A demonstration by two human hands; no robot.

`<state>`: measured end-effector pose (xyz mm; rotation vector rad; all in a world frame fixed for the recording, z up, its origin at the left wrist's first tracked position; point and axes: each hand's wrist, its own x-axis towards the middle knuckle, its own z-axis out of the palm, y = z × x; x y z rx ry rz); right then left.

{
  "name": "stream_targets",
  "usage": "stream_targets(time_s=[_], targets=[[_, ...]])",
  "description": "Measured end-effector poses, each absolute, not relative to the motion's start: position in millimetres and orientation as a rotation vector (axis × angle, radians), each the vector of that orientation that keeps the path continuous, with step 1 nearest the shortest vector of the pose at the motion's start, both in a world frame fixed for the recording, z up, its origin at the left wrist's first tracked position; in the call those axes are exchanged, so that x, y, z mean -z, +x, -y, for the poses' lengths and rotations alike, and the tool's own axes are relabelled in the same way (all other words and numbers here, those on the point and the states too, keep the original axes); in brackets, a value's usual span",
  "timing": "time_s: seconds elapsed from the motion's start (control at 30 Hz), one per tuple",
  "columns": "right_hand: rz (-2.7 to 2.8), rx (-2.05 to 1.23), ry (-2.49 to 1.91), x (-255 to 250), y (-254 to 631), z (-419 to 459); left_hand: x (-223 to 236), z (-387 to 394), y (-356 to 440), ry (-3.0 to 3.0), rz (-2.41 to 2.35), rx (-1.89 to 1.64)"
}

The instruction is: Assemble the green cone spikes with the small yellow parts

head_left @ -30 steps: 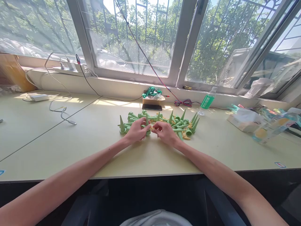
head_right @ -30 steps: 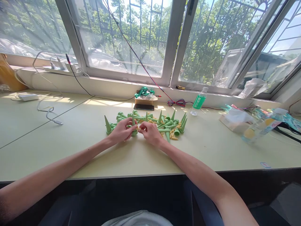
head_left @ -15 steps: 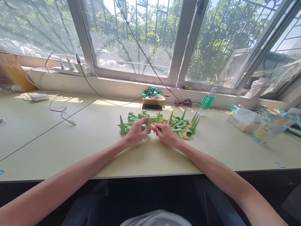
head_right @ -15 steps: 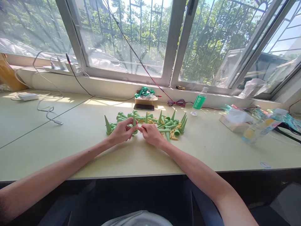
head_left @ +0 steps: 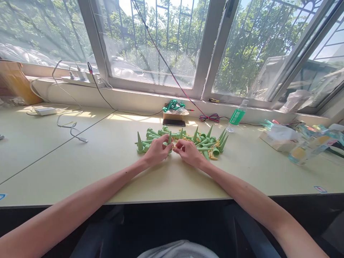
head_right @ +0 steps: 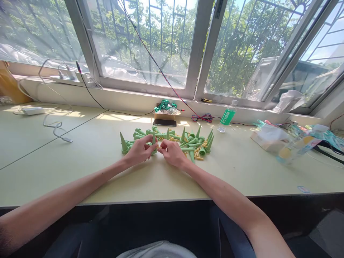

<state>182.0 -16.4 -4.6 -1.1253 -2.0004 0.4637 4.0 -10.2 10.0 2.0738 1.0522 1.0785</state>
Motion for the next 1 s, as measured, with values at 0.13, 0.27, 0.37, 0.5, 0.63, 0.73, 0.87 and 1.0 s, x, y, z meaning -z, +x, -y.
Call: stream_targets(time_s=[0.13,0.27,0.37,0.5,0.63,0.73,0.87,1.0], targets=[[2.008,-0.472,-1.114,5.7,182.3,14.6,-8.8,9.3,3.3,2.109,-1.038,-1.073],[2.018,-0.483,-1.104,6.9,182.2,14.2,-8.4,8.7,2.4,2.134,-1.027,-1.08],[2.037,-0.466,-1.108,8.5,182.8,14.1,-9.1,9.0,2.0,2.138,-1.014,-1.077],[2.069,-0.415,-1.106,10.7,184.6,12.9,-10.7,10.1,1.8,2.123,-1.005,-1.064],[2.09,-0.385,-1.103,11.4,185.0,11.6,-11.0,10.6,1.5,2.108,-1.0,-1.056],[2.088,-0.389,-1.129,10.2,183.7,12.6,-10.1,10.0,1.8,2.103,-1.009,-1.057],[2.061,-0.415,-1.172,6.8,181.7,15.9,-9.6,9.4,3.1,2.115,-1.041,-1.081],[2.032,-0.424,-1.175,4.5,181.5,17.1,-10.5,10.5,3.9,2.105,-1.03,-1.074]])
